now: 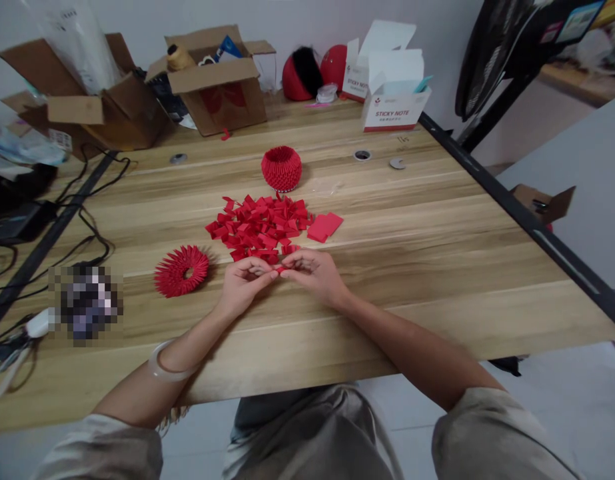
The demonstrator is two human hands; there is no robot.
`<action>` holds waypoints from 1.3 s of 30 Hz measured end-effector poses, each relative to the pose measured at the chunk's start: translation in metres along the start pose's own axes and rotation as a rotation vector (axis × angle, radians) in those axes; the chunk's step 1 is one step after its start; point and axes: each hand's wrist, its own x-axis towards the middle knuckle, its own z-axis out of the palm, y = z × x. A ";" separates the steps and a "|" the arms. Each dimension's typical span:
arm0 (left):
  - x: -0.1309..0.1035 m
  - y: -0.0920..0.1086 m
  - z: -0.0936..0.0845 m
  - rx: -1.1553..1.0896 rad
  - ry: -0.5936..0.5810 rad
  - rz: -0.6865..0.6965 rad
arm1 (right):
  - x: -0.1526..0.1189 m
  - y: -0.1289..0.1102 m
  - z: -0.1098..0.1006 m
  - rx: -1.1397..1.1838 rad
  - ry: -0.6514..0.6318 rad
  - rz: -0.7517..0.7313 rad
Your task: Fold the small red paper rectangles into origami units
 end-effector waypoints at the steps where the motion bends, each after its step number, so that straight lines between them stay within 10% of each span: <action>1: 0.000 0.000 0.000 0.007 0.014 0.003 | 0.000 0.000 0.000 -0.022 0.004 0.005; 12: 0.001 -0.005 -0.002 0.013 0.023 0.003 | 0.000 0.002 -0.005 -0.218 -0.074 -0.077; 17: 0.004 -0.003 -0.002 -0.010 0.147 0.008 | 0.006 0.005 -0.015 -0.603 0.096 -0.316; 23: 0.006 -0.002 -0.003 0.018 0.139 -0.019 | 0.012 0.016 -0.024 -0.941 -0.036 -0.290; 33: 0.007 -0.007 -0.006 0.005 0.121 -0.022 | 0.001 -0.001 -0.008 -0.148 -0.059 -0.124; 39: 0.006 -0.006 -0.006 -0.009 0.128 -0.035 | -0.001 -0.005 -0.005 -0.115 -0.104 -0.100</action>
